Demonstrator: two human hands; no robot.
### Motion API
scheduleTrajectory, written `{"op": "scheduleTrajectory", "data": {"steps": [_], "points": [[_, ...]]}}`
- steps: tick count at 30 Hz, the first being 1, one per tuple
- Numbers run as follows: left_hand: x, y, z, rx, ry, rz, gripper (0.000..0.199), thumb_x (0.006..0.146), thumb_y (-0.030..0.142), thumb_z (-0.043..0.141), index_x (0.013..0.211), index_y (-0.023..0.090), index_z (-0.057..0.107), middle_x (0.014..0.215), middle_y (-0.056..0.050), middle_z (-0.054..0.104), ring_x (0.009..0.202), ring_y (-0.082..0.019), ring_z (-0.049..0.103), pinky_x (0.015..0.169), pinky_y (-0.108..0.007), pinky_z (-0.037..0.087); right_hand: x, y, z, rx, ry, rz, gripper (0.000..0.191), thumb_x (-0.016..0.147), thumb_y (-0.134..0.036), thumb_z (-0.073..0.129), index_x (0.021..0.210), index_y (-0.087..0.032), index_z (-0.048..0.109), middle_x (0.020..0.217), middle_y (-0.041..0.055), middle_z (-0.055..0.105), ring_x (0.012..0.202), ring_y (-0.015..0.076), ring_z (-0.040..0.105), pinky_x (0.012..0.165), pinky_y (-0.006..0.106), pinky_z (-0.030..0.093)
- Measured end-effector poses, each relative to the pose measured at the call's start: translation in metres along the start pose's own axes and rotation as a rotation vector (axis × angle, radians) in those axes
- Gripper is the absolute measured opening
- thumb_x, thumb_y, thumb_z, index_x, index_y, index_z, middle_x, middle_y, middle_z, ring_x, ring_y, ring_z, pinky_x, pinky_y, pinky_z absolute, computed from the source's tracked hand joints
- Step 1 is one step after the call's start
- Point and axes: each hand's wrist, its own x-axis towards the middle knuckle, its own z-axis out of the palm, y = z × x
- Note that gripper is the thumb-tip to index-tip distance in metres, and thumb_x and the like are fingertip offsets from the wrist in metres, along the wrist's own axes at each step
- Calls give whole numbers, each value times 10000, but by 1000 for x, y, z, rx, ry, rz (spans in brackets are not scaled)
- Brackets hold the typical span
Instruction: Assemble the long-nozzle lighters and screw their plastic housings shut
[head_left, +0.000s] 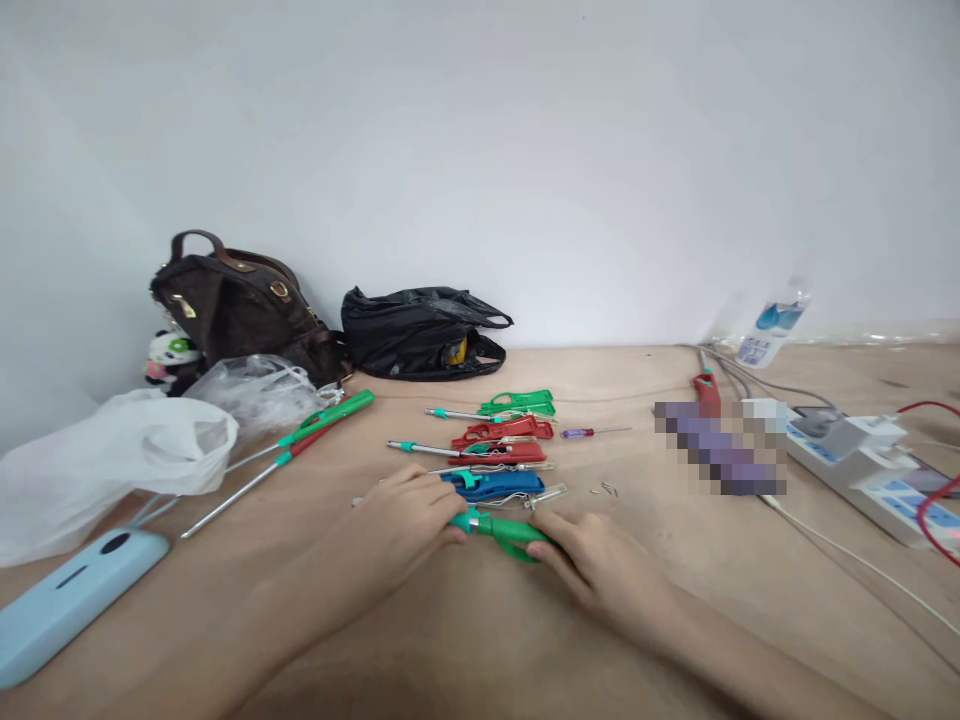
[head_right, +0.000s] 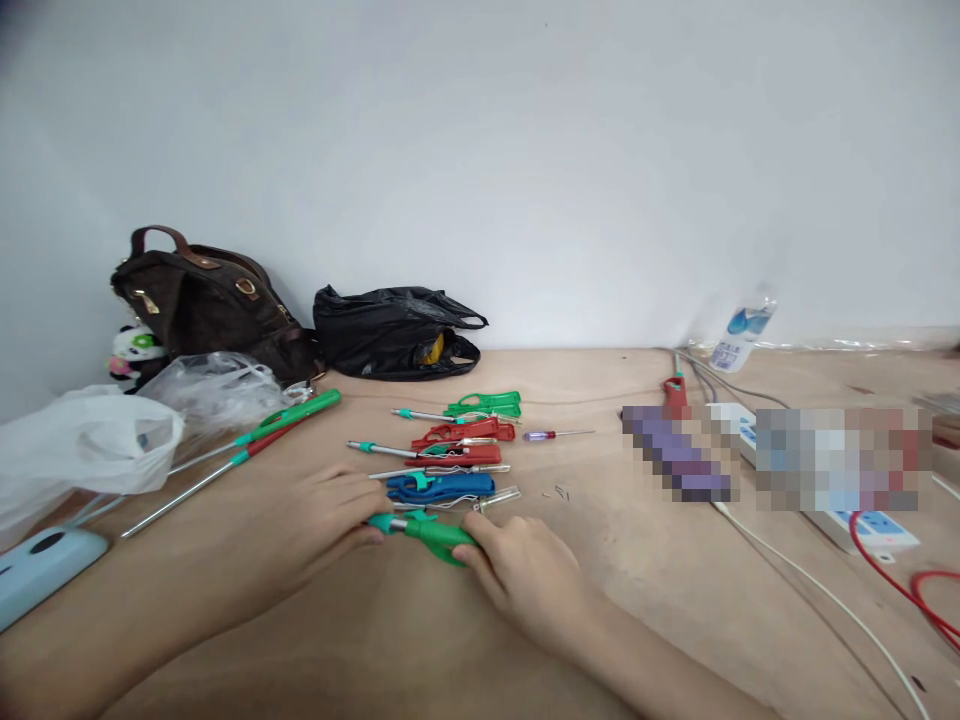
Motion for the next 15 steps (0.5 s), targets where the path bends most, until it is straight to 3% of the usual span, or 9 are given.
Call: {"op": "scheduleTrajectory", "data": {"steps": [1, 4, 9, 15], "points": [[3, 4, 5, 26, -53, 47, 306, 961, 432, 472, 880, 218, 675, 888, -24, 698, 857, -219, 622, 807, -324, 448, -1, 0, 1, -16, 6, -13, 233, 984, -329, 370, 938, -203, 559, 738, 41, 678, 611, 189, 619, 503, 263, 217], [10, 11, 21, 59, -70, 103, 362, 993, 393, 412, 819, 177, 645, 813, -43, 686, 773, -213, 612, 734, -324, 440, -2, 0, 2, -72, 38, -55, 210, 974, -313, 382, 907, -205, 550, 725, 37, 684, 577, 187, 616, 495, 271, 206], [14, 14, 39, -1, -80, 18, 322, 1007, 327, 372, 878, 179, 626, 825, -38, 673, 750, -195, 619, 637, -271, 419, -3, 1, 1, -132, 91, -84, 179, 960, -283, 395, 885, -211, 541, 701, 29, 681, 529, 183, 604, 481, 278, 189], [16, 18, 44, -17, -158, -27, 210, 976, 219, 405, 862, 175, 576, 834, -40, 655, 748, -204, 629, 589, -256, 389, 0, 1, 4, -206, 105, -128, 141, 948, -246, 410, 880, -208, 528, 720, 31, 681, 537, 192, 613, 487, 289, 163]]}}
